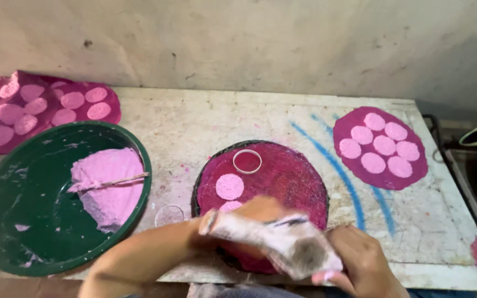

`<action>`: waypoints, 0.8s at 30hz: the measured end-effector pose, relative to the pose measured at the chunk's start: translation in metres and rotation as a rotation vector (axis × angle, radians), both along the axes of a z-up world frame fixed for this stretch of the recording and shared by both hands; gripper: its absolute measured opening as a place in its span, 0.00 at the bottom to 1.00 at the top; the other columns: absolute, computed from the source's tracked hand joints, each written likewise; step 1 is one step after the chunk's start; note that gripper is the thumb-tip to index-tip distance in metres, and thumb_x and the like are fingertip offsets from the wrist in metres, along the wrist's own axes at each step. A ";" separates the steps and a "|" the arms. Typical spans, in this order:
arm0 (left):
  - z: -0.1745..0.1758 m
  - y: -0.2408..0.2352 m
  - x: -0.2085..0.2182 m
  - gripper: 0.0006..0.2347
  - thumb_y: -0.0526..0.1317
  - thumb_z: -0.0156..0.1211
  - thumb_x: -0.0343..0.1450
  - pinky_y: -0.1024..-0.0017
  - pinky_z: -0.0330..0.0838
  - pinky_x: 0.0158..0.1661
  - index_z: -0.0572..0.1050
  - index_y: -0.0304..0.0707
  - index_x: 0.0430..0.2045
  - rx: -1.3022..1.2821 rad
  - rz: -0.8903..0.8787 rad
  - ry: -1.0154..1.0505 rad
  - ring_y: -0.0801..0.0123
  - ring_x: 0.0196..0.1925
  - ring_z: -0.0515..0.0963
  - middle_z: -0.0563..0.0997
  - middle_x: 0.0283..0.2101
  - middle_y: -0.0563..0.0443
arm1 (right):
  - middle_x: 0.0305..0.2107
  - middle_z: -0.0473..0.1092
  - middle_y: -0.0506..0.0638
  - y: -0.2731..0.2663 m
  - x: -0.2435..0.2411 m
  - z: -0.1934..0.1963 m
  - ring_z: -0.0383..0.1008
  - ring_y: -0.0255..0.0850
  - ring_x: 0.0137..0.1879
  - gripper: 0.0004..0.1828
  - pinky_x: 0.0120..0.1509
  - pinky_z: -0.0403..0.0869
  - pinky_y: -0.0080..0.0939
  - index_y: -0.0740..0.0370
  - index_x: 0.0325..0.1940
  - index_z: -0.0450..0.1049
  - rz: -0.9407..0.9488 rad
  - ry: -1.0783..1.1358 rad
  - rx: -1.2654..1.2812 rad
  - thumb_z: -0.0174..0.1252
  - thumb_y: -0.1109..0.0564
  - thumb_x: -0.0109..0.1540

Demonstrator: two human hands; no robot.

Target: The person uses a specialized handheld mold tool to shape pink dough-like material into small disks on a purple work surface, then uses a thin stick to pick up and gather more material from a green bowl, repeating the shaping process to create multiple disks.

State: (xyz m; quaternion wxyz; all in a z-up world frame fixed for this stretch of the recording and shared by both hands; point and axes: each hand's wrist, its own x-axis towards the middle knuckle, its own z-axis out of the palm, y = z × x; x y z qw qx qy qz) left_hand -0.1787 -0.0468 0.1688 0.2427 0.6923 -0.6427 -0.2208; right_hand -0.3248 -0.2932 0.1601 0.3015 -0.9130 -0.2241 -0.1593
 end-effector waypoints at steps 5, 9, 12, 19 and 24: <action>0.007 0.048 -0.046 0.27 0.51 0.61 0.65 0.46 0.60 0.53 0.68 0.47 0.59 0.184 -0.047 0.079 0.43 0.54 0.73 0.75 0.51 0.35 | 0.32 0.71 0.54 0.027 0.063 0.087 0.74 0.52 0.38 0.23 0.39 0.71 0.49 0.66 0.41 0.75 0.684 -0.317 -0.376 0.59 0.42 0.58; 0.013 0.088 -0.061 0.19 0.49 0.55 0.70 0.46 0.66 0.46 0.71 0.51 0.57 0.240 0.082 0.070 0.42 0.46 0.77 0.78 0.43 0.35 | 0.27 0.70 0.56 0.061 0.087 0.099 0.73 0.54 0.34 0.23 0.36 0.68 0.49 0.64 0.31 0.71 0.882 0.225 -0.152 0.57 0.40 0.56; 0.012 0.133 -0.062 0.15 0.47 0.51 0.73 0.46 0.71 0.40 0.73 0.54 0.54 0.297 0.228 0.047 0.41 0.40 0.80 0.80 0.37 0.35 | 0.24 0.70 0.56 0.093 0.082 0.084 0.76 0.50 0.33 0.16 0.36 0.69 0.47 0.64 0.28 0.69 0.855 0.774 -0.095 0.56 0.51 0.65; -0.034 0.281 -0.045 0.13 0.42 0.52 0.72 0.52 0.77 0.30 0.76 0.41 0.49 0.090 0.630 0.127 0.48 0.31 0.83 0.83 0.33 0.41 | 0.22 0.63 0.52 0.171 0.131 0.029 0.69 0.48 0.28 0.14 0.36 0.67 0.50 0.63 0.27 0.69 0.802 0.983 -0.827 0.58 0.51 0.61; -0.031 0.432 -0.018 0.25 0.52 0.63 0.65 0.66 0.77 0.47 0.77 0.32 0.49 -0.328 0.688 1.185 0.67 0.49 0.82 0.82 0.50 0.49 | 0.31 0.74 0.46 0.208 0.200 0.103 0.75 0.42 0.35 0.15 0.37 0.72 0.42 0.56 0.39 0.79 0.831 -0.293 -0.412 0.62 0.48 0.51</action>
